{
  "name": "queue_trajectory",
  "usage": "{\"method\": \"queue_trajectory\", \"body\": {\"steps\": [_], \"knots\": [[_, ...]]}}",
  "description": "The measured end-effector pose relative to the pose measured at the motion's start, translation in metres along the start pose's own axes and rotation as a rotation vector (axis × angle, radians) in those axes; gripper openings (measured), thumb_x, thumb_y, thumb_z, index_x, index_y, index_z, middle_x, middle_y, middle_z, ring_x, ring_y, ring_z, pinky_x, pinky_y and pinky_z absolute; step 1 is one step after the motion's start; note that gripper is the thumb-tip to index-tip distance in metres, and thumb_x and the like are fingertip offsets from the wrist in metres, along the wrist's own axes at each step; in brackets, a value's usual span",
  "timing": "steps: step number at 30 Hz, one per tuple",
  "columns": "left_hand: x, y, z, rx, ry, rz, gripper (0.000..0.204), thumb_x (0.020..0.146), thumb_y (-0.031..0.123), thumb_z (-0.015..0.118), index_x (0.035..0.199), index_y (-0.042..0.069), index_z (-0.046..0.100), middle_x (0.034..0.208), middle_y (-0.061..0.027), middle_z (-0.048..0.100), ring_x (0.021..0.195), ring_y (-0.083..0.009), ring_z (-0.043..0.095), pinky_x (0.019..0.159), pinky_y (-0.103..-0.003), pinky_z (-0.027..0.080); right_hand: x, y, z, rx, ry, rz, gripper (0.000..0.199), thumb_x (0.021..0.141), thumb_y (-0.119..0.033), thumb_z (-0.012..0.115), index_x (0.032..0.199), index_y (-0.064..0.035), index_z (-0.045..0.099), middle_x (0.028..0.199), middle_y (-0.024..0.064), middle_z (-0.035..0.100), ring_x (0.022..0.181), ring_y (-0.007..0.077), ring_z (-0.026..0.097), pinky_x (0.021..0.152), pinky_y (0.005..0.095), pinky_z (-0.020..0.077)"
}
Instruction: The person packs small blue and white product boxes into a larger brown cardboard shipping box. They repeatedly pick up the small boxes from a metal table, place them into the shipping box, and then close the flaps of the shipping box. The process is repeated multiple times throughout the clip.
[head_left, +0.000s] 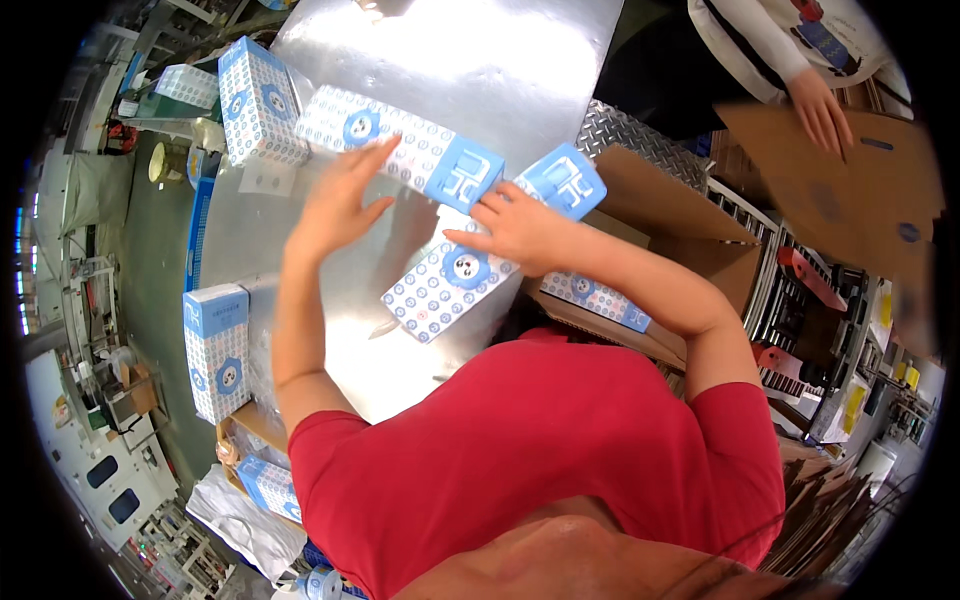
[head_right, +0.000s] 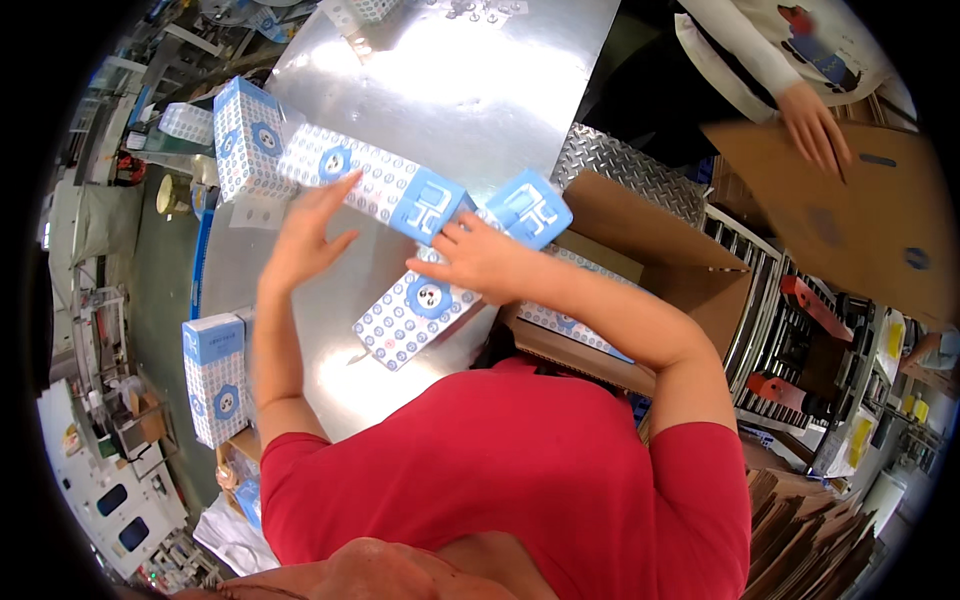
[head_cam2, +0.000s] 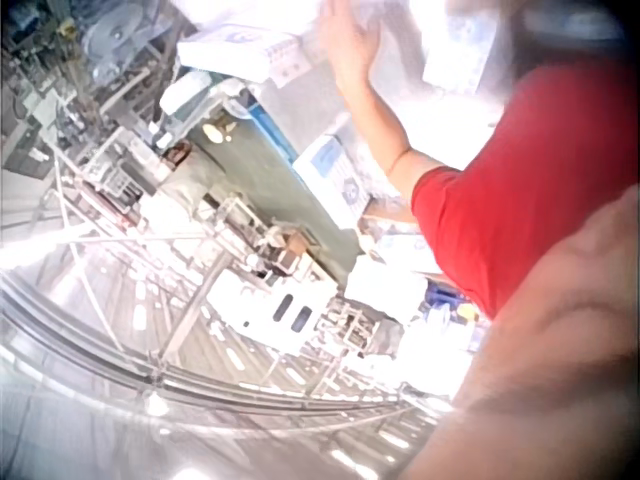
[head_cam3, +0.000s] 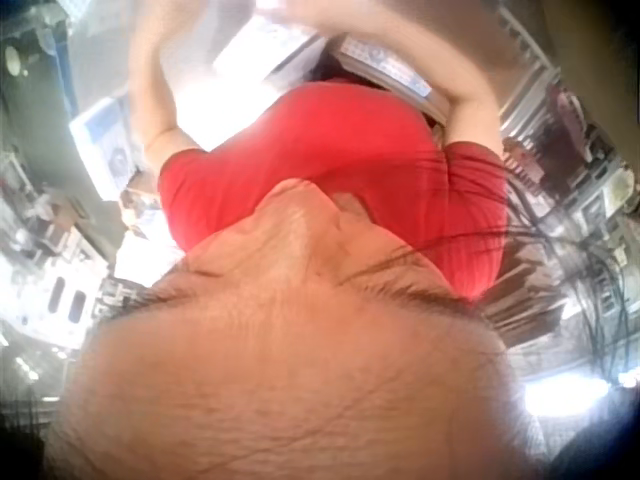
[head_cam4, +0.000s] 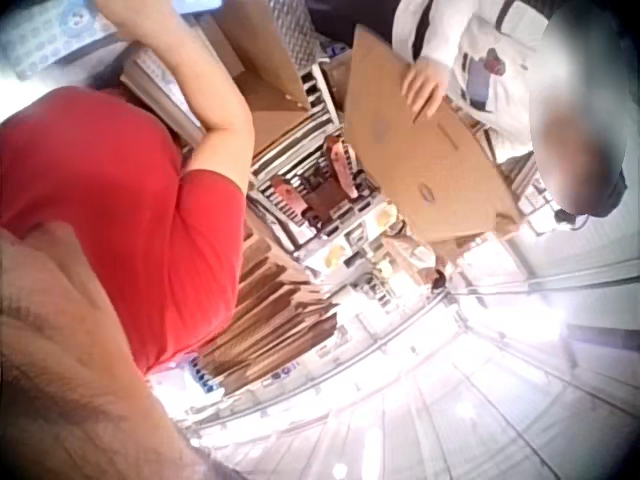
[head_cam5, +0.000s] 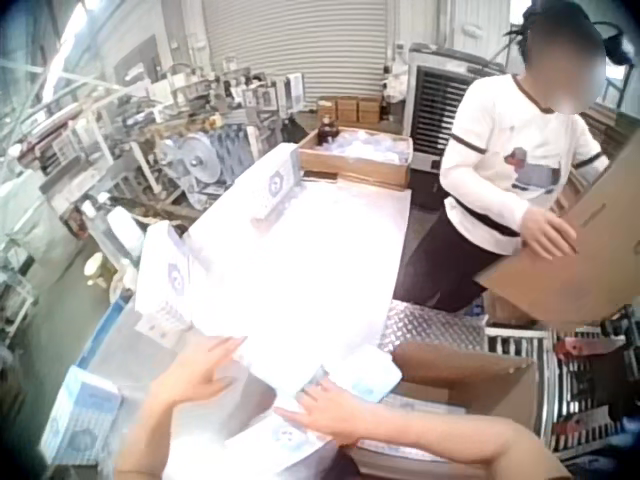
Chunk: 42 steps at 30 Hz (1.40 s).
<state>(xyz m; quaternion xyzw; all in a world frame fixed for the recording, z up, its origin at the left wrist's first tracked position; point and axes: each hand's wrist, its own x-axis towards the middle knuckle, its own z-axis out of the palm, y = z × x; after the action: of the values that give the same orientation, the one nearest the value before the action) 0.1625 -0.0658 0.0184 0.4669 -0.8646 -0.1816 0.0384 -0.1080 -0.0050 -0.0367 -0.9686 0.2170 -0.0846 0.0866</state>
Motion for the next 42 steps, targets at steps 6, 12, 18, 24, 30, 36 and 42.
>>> {"method": "queue_trajectory", "body": {"steps": [6,12,18,24,30,36,42], "knots": [[0.035,0.011,0.008,0.08,-0.365,0.123,0.114,0.05,0.02,0.085,0.145,0.023,0.023,0.139,-0.0121,0.039,0.127,-0.0324,0.039,0.108,-0.056,0.021,-0.057,-0.051,-0.05,0.179,0.017,0.155,0.077,0.062,-0.009,0.071,0.134,-0.0196,0.045,0.113,0.0173,0.052,0.108,0.0307,0.049,0.093,0.0433,0.0344],[0.022,0.01,0.016,0.291,-0.246,0.396,0.101,0.053,0.019,0.083,0.141,0.021,0.034,0.131,-0.0164,0.044,0.117,-0.0359,0.045,0.105,-0.052,0.028,-0.328,-0.093,-0.105,0.556,0.964,1.021,0.078,0.071,-0.029,0.071,0.136,-0.0034,0.036,0.128,0.0181,0.047,0.11,0.0322,0.053,0.088,0.0459,0.0467],[0.054,0.059,0.026,0.233,-0.004,0.386,0.092,0.055,0.014,0.082,0.137,0.017,0.041,0.13,-0.0218,0.043,0.116,-0.0393,0.044,0.101,-0.047,0.034,-0.477,-0.152,-0.024,1.208,2.188,1.096,0.074,0.08,-0.039,0.058,0.138,-0.0016,0.032,0.13,0.018,0.046,0.113,0.0299,0.052,0.091,0.0436,0.047],[0.093,0.207,0.073,-0.283,0.165,0.74,0.083,0.064,0.024,0.078,0.137,0.009,0.04,0.13,-0.0247,0.042,0.118,-0.0377,0.044,0.096,-0.046,0.039,-0.427,-0.145,-0.015,1.079,2.34,1.048,0.073,0.081,-0.041,0.056,0.138,-0.0013,0.032,0.13,0.0185,0.046,0.114,0.0303,0.052,0.091,0.0436,0.047],[0.091,0.289,0.251,-0.155,-0.598,0.879,0.07,0.079,0.048,0.059,0.138,0.014,0.04,0.119,-0.0287,0.05,0.112,-0.0412,0.048,0.092,-0.047,0.041,-0.395,-0.147,-0.065,1.023,2.108,1.308,0.075,0.082,-0.049,0.049,0.138,-0.0021,0.031,0.13,0.018,0.046,0.114,0.0313,0.051,0.092,0.0439,0.0464],[0.124,0.233,0.382,-0.098,-0.928,0.53,0.07,0.083,0.054,0.053,0.137,0.012,0.04,0.125,-0.0274,0.048,0.117,-0.0394,0.046,0.096,-0.044,0.039,-0.305,-0.095,-0.097,0.159,0.45,0.99,0.071,0.067,-0.014,0.074,0.132,-0.0156,0.045,0.12,0.0227,0.049,0.105,0.0354,0.052,0.088,0.0472,0.042],[0.141,0.228,0.394,-0.149,-0.779,0.427,0.071,0.083,0.056,0.052,0.136,0.011,0.041,0.131,-0.0252,0.046,0.122,-0.0376,0.044,0.099,-0.043,0.037,-0.274,0.023,0.089,-0.24,-0.217,0.954,0.063,0.087,-0.012,0.048,0.141,-0.0387,0.031,0.127,0.0224,0.043,0.118,0.0393,0.041,0.095,0.0585,0.03]]}}
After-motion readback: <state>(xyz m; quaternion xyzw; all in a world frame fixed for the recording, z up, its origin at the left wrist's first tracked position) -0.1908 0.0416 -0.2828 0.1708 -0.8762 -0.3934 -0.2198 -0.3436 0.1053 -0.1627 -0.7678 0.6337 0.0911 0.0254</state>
